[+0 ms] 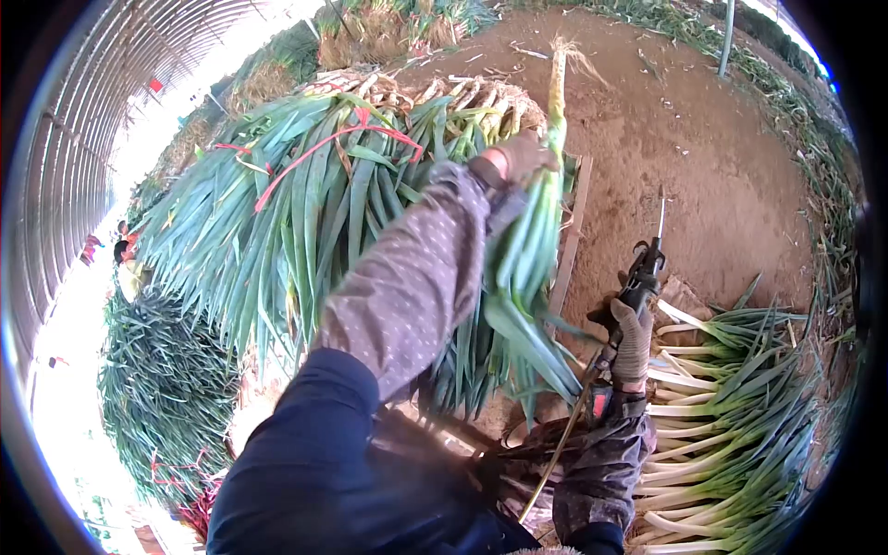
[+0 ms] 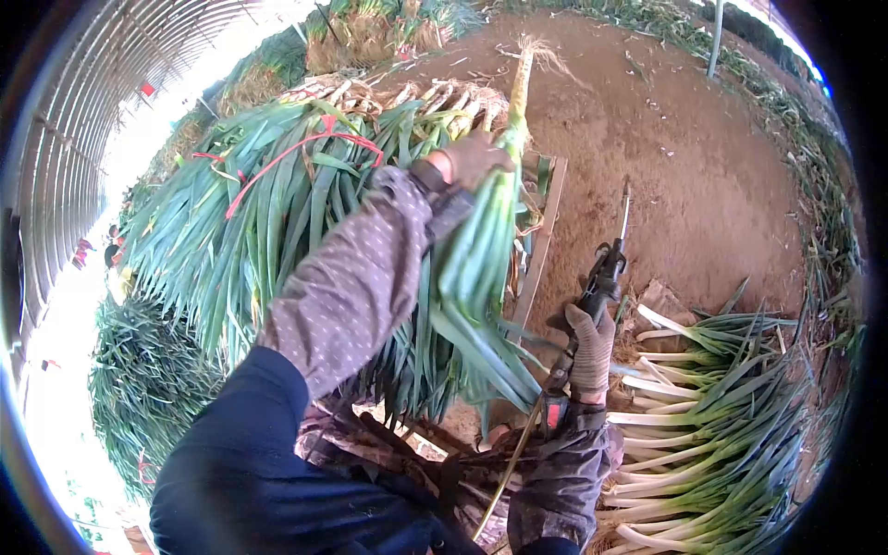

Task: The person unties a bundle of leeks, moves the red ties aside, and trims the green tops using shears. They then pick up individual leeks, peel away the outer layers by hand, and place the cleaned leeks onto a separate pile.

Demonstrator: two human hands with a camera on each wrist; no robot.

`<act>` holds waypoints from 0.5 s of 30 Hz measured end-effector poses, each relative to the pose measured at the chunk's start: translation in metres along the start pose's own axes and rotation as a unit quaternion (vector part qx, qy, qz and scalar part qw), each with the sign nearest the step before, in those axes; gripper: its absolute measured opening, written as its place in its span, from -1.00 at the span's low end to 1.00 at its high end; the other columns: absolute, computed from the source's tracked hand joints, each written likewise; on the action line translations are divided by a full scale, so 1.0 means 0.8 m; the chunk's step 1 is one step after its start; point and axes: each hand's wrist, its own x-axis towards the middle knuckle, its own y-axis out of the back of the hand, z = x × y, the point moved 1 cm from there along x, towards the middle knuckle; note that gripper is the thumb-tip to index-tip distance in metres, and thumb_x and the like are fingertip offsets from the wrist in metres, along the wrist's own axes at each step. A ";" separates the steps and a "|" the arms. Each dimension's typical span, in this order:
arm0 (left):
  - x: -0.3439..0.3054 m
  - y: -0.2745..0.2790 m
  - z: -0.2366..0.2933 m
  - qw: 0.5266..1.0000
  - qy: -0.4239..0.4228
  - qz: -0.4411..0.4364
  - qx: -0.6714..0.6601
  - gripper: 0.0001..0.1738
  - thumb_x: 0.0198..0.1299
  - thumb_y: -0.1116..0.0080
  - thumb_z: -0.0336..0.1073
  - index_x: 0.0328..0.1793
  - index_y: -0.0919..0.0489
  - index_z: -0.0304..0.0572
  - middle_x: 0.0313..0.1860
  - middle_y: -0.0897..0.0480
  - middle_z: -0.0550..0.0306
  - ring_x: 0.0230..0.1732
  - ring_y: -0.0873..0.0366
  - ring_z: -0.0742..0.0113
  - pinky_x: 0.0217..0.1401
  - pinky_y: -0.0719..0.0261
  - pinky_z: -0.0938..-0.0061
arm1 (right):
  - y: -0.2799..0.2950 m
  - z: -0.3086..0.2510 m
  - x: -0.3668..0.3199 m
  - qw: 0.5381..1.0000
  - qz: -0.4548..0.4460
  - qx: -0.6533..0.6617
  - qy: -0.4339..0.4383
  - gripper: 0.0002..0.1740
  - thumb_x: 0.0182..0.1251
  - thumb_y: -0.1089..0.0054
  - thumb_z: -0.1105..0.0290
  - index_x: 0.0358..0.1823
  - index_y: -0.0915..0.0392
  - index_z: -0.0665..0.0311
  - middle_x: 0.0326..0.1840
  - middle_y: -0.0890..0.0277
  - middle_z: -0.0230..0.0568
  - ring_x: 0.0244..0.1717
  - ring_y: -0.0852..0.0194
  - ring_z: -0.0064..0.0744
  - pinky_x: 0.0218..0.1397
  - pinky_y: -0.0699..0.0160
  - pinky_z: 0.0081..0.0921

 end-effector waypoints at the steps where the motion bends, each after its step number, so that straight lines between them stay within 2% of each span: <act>1: 0.000 -0.004 -0.024 0.991 0.058 0.013 -0.124 -0.41 0.19 -0.31 0.06 0.23 -0.59 -0.14 -0.02 -0.54 -0.07 -0.06 -0.56 0.08 0.10 -0.61 0.28 | -0.003 -0.003 -0.001 1.000 -0.002 0.008 0.010 -0.34 0.29 -0.27 0.34 0.38 -0.32 0.45 -0.28 -0.50 -0.32 -0.31 -0.56 -0.48 -0.14 -0.65 -0.49; 2: -0.002 -0.011 -0.048 0.962 0.115 0.025 -0.245 -0.40 0.18 -0.32 0.07 0.25 -0.58 -0.09 -0.02 -0.55 -0.05 -0.08 -0.57 0.08 0.08 -0.62 0.27 | -0.007 -0.006 -0.003 1.000 -0.004 0.017 0.020 -0.29 0.29 -0.28 0.33 0.43 -0.27 0.44 -0.28 -0.50 -0.33 -0.30 -0.56 -0.49 -0.13 -0.65 -0.50; 3: -0.034 -0.022 -0.042 0.968 0.076 0.024 -0.240 -0.47 0.18 -0.33 0.00 0.15 -0.62 -0.19 -0.11 -0.59 -0.02 -0.16 -0.58 0.17 -0.04 -0.61 0.32 | -0.017 -0.009 -0.006 0.999 0.021 0.010 0.031 -0.44 0.27 -0.30 0.33 0.26 -0.43 0.40 -0.35 -0.48 -0.38 -0.34 -0.53 -0.53 -0.21 -0.57 -0.58; 4: -0.075 -0.047 -0.028 0.971 0.036 0.021 -0.236 -0.53 0.19 -0.34 -0.06 0.05 -0.66 -0.30 -0.19 -0.64 0.02 -0.24 -0.60 0.25 -0.17 -0.60 0.36 | -0.023 -0.009 -0.005 0.999 0.016 -0.035 0.014 -0.51 0.26 -0.30 0.34 0.19 -0.46 0.38 -0.37 -0.48 -0.39 -0.36 -0.51 -0.55 -0.25 -0.53 -0.60; 6: -0.093 -0.156 -0.076 0.981 -0.003 -0.025 -0.194 -0.50 0.10 -0.38 -0.08 0.03 -0.64 -0.35 -0.24 -0.68 -0.03 -0.23 -0.61 0.17 -0.10 -0.57 0.29 | -0.024 0.004 -0.007 0.991 0.014 -0.131 -0.024 -0.63 0.26 -0.31 0.35 0.04 -0.53 0.34 -0.40 -0.46 -0.43 -0.40 -0.46 -0.60 -0.32 -0.44 -0.64; 7: -0.127 -0.195 -0.068 0.969 0.026 -0.007 -0.245 -0.44 0.05 -0.39 -0.08 0.04 -0.60 -0.39 -0.24 -0.65 -0.03 -0.25 -0.57 0.18 -0.08 -0.55 0.29 | -0.017 0.030 -0.008 0.989 0.007 -0.147 -0.010 -0.78 0.25 -0.31 0.39 -0.14 -0.53 0.29 -0.41 -0.48 -0.44 -0.43 -0.40 -0.63 -0.40 -0.32 -0.64; 8: -0.161 -0.234 -0.061 0.953 0.057 0.003 -0.296 -0.39 0.00 -0.41 -0.07 0.06 -0.56 -0.43 -0.24 -0.63 -0.03 -0.26 -0.53 0.19 -0.07 -0.54 0.29 | -0.036 0.027 -0.022 0.978 -0.010 -0.210 -0.009 -0.80 0.28 -0.28 0.37 -0.18 -0.51 0.31 -0.39 -0.45 -0.42 -0.41 -0.41 -0.60 -0.30 -0.44 -0.60; 9: -0.188 -0.262 -0.054 0.928 0.093 0.045 -0.358 -0.41 -0.01 -0.41 -0.09 0.03 -0.57 -0.42 -0.28 -0.62 -0.04 -0.26 -0.53 0.22 -0.07 -0.54 0.31 | -0.062 0.021 -0.047 0.975 -0.025 -0.219 -0.013 -0.78 0.27 -0.30 0.36 -0.16 -0.50 0.30 -0.39 -0.42 -0.46 -0.42 -0.32 -0.64 -0.33 -0.37 -0.61; 10: -0.212 -0.284 -0.043 0.896 0.134 0.079 -0.416 -0.44 -0.01 -0.40 -0.10 0.00 -0.57 -0.41 -0.31 -0.61 -0.04 -0.26 -0.53 0.26 -0.08 -0.54 0.32 | -0.066 0.037 -0.064 0.964 -0.057 -0.258 0.015 -0.41 0.24 -0.34 0.40 0.30 -0.42 0.33 -0.32 -0.50 -0.43 -0.39 -0.39 -0.61 -0.30 -0.47 -0.55; 11: -0.229 -0.279 -0.023 0.925 0.155 0.103 -0.330 -0.50 -0.04 -0.40 -0.18 -0.07 -0.57 -0.43 -0.25 -0.66 -0.29 -0.20 -0.65 0.03 -0.04 -0.56 0.24 | -0.073 0.047 -0.089 0.955 -0.060 -0.289 0.035 -0.40 0.24 -0.33 0.39 0.31 -0.40 0.35 -0.30 -0.53 -0.32 -0.38 -0.45 -0.49 -0.25 -0.52 -0.48; 12: -0.238 -0.296 -0.022 0.933 0.136 0.123 -0.309 -0.50 -0.02 -0.39 -0.17 -0.07 -0.56 -0.44 -0.26 -0.64 -0.32 -0.22 -0.65 0.02 -0.06 -0.56 0.23 | -0.079 0.053 -0.115 0.943 -0.070 -0.321 0.054 -0.39 0.25 -0.32 0.37 0.32 -0.38 0.36 -0.28 -0.57 -0.22 -0.36 -0.52 -0.36 -0.20 -0.56 -0.41; 14: -0.262 -0.297 -0.007 0.903 0.121 0.170 -0.376 -0.52 0.00 -0.41 -0.18 -0.09 -0.56 -0.44 -0.30 -0.66 -0.25 -0.25 -0.65 0.09 -0.10 -0.57 0.26 | -0.081 0.055 -0.166 0.917 -0.080 -0.390 -0.014 -0.36 0.23 -0.32 0.34 0.32 -0.35 0.37 -0.22 -0.59 0.03 -0.21 -0.64 -0.07 -0.10 -0.59 -0.32; 15: -0.264 -0.305 -0.009 0.869 0.135 0.169 -0.445 -0.56 0.02 -0.42 -0.23 -0.10 -0.56 -0.45 -0.33 -0.67 -0.15 -0.28 -0.64 0.20 -0.12 -0.57 0.30 | -0.081 0.057 -0.189 0.900 -0.084 -0.423 -0.064 -0.34 0.19 -0.32 0.34 0.33 -0.36 0.33 -0.15 -0.58 0.17 -0.10 -0.67 0.05 -0.06 -0.61 -0.30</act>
